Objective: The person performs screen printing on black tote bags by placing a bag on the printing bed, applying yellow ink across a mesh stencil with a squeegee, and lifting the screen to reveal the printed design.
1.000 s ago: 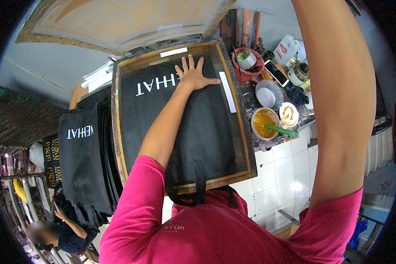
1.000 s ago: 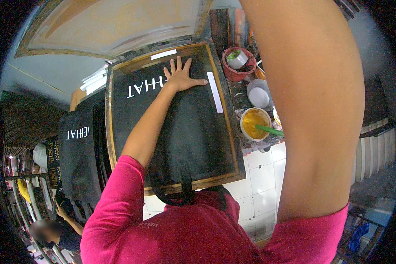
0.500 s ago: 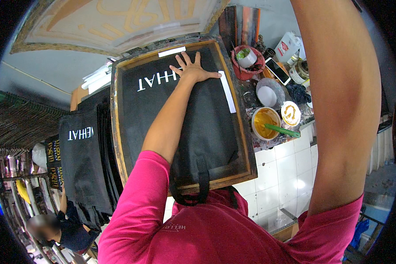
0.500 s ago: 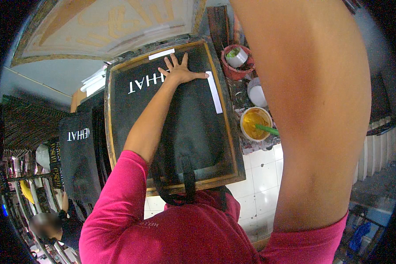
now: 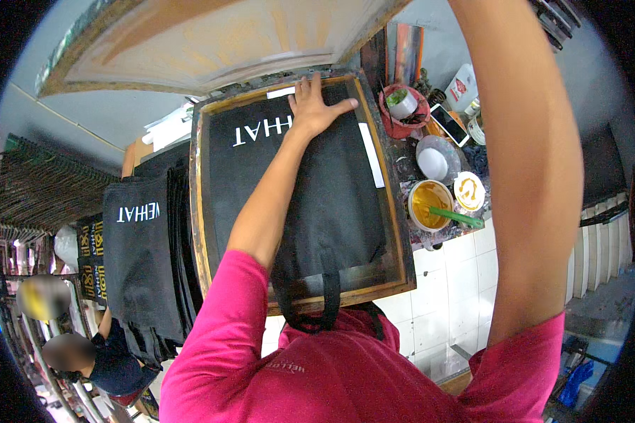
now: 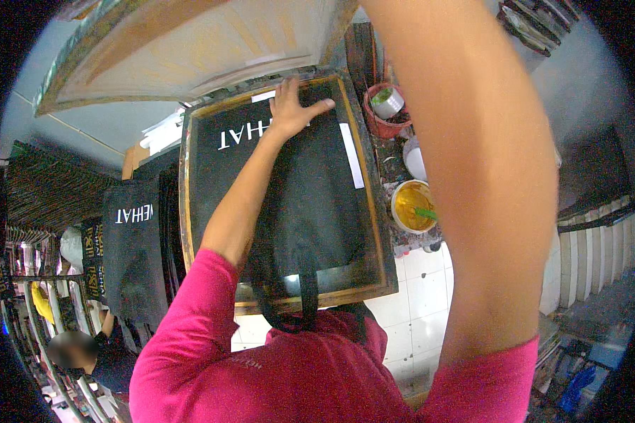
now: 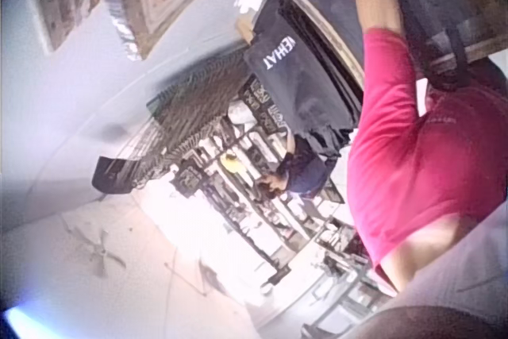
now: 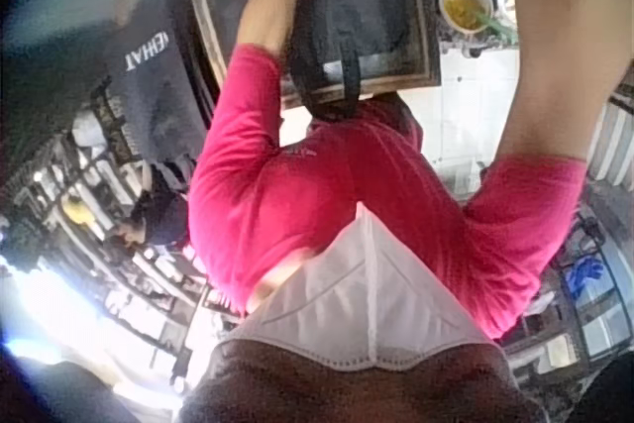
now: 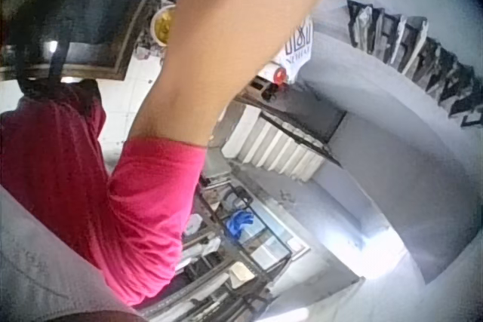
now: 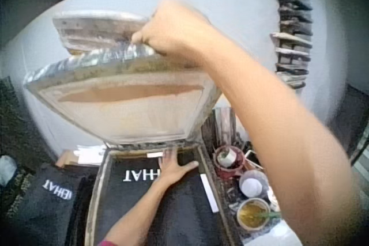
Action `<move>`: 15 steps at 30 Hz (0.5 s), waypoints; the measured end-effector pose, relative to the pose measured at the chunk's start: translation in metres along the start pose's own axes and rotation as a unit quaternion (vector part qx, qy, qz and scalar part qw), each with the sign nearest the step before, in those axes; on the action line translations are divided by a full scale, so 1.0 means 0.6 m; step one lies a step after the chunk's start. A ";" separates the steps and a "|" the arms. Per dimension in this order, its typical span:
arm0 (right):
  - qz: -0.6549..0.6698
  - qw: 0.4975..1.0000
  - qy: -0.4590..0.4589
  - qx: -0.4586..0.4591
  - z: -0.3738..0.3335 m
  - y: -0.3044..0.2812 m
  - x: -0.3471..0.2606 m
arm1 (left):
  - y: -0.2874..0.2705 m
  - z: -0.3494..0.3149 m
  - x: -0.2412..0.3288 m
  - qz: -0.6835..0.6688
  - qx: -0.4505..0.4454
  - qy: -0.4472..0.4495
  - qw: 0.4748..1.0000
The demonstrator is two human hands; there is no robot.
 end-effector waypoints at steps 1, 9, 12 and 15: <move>0.018 1.000 0.004 0.000 -0.023 -0.005 -0.003 | -0.037 -0.020 0.016 -0.188 0.003 0.023 0.982; 0.001 0.999 -0.003 0.040 -0.319 0.063 -0.061 | -0.381 -0.444 -0.026 -0.656 0.142 0.068 0.739; 0.007 0.998 0.024 -0.065 -0.453 0.115 -0.081 | -0.306 -0.582 -0.065 -0.605 0.010 -0.192 0.773; -0.011 0.990 0.009 -0.141 -0.565 0.205 -0.083 | -0.204 -0.674 -0.128 -0.524 -0.004 -0.329 0.786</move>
Point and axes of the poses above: each hand's wrist, its own z-axis towards the middle knuckle, its own y-axis out of the palm, x = y × z, the point moved 7 cm from there along z, towards the middle knuckle, and after that the axes turned 2 degrees about -z, right-handed, at the moved point
